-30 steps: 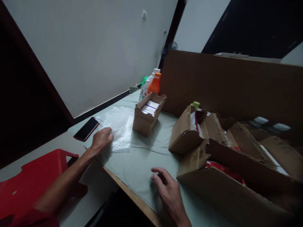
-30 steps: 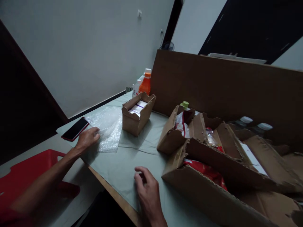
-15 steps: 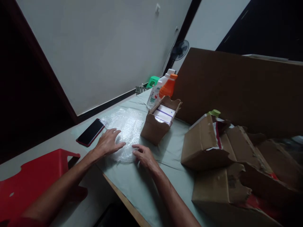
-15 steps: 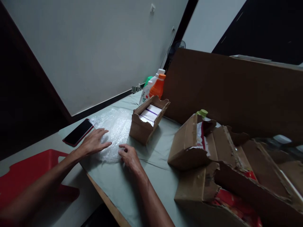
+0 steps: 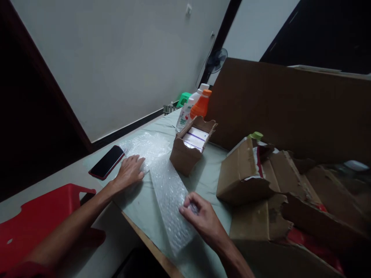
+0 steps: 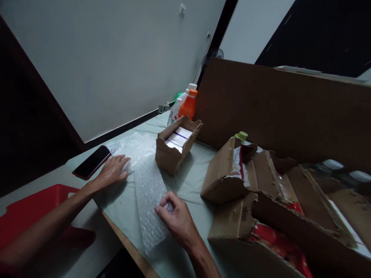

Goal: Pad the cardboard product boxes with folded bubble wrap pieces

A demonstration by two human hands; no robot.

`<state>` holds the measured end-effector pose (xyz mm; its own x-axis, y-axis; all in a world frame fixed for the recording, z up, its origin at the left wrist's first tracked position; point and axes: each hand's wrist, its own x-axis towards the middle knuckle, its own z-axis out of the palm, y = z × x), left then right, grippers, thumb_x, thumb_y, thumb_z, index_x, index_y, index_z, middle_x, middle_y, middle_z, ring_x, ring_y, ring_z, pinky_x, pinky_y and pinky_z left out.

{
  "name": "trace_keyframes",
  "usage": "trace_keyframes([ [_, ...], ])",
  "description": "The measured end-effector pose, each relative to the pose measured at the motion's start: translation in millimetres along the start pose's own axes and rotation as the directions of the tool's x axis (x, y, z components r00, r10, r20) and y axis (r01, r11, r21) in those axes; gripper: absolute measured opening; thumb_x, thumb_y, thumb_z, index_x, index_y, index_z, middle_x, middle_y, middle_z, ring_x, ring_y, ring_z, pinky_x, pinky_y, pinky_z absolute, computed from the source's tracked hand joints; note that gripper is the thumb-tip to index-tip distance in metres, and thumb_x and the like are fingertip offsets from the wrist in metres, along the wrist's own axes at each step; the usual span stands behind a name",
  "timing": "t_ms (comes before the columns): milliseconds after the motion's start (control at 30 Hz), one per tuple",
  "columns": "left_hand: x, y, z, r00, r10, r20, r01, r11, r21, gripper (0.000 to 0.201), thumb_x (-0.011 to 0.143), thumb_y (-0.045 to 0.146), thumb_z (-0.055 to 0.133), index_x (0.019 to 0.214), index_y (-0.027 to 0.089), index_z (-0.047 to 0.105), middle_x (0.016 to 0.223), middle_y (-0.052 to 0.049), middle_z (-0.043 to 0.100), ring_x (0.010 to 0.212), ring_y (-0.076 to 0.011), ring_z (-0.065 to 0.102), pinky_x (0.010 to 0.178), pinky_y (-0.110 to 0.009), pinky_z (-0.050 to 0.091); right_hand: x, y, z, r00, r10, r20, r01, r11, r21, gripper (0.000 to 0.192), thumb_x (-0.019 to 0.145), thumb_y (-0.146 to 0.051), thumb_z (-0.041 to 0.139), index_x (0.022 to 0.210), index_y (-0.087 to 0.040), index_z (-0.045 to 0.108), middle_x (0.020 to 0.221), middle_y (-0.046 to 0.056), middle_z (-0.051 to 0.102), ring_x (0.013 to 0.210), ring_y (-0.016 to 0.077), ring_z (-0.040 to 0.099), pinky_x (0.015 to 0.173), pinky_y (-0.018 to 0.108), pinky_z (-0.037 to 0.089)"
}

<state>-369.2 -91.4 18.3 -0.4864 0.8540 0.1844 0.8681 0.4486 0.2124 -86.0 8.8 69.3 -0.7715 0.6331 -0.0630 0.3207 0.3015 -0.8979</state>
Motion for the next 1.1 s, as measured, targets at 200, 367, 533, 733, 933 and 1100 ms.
trace_keyframes([
  [200,-43.4,51.7,-0.5,0.944,0.302,-0.131,-0.324,0.922,-0.213,0.051,0.079,0.019,0.058,0.129,0.023,0.06,0.146,-0.011,0.053,0.139,-0.032,0.043,0.116,-0.052,0.036,-108.7,42.6,-70.2,0.98,0.141,0.139,-0.135,0.99,-0.05,0.027,0.078,-0.043,0.065,0.094,-0.022,0.071,0.082,0.002,0.065,0.074,0.0183,0.057,0.067,0.026,0.045],
  [367,-82.9,109.7,24.4,0.819,0.573,-0.047,-0.551,0.76,-0.344,0.039,0.078,0.019,0.06,0.116,0.024,0.067,0.134,-0.011,0.063,0.132,-0.0321,0.05,0.11,-0.053,0.043,-183.4,65.7,-117.2,0.944,0.323,0.062,-0.309,0.935,-0.171,0.03,0.078,-0.045,0.062,0.091,-0.023,0.077,0.09,0.004,0.074,0.085,0.0239,0.064,0.076,0.032,0.05],
  [533,-106.2,150.6,43.5,0.725,0.687,-0.046,-0.647,0.657,-0.387,0.034,0.078,0.016,0.059,0.109,0.025,0.069,0.128,-0.01,0.067,0.127,-0.0319,0.054,0.107,-0.052,0.046,-239.7,86.4,-150.8,0.917,0.374,-0.142,-0.398,0.888,-0.232,0.035,0.075,-0.043,0.059,0.096,-0.024,0.08,0.103,0.008,0.077,0.096,0.0291,0.069,0.088,0.039,0.051],
  [733,-113.8,209.2,38.8,0.781,0.619,-0.085,-0.555,0.625,-0.548,0.052,0.084,0.024,0.057,0.137,0.024,0.054,0.142,-0.013,0.058,0.129,-0.0288,0.055,0.109,-0.047,0.047,-284.0,112.8,-174.2,0.776,0.287,-0.562,-0.487,0.839,-0.244,0.045,0.076,-0.05,0.052,0.097,-0.019,0.076,0.107,0.014,0.076,0.095,0.0297,0.07,0.086,0.04,0.052],
  [933,-108.5,281.7,55.8,0.876,0.483,-0.005,-0.285,0.508,-0.813,0.078,0.081,0.024,0.059,0.153,0.022,0.03,0.15,-0.015,0.049,0.133,-0.0298,0.053,0.109,-0.049,0.046,-261.2,124.5,-175.2,0.716,0.305,-0.628,-0.414,0.91,-0.03,0.056,0.068,-0.051,0.062,0.107,-0.012,0.064,0.099,0.015,0.074,0.078,0.0258,0.067,0.068,0.036,0.052],
  [1100,-114.8,294.5,67.1,0.91,0.415,0.001,-0.21,0.462,-0.862,0.07,0.083,0.026,0.058,0.149,0.021,0.036,0.141,-0.015,0.056,0.126,-0.029,0.057,0.107,-0.048,0.047,-233.1,138.3,-167.6,0.72,0.279,-0.636,-0.341,0.94,0.026,0.049,0.07,-0.045,0.064,0.107,-0.013,0.063,0.099,0.012,0.074,0.085,0.0257,0.065,0.071,0.035,0.052],
])
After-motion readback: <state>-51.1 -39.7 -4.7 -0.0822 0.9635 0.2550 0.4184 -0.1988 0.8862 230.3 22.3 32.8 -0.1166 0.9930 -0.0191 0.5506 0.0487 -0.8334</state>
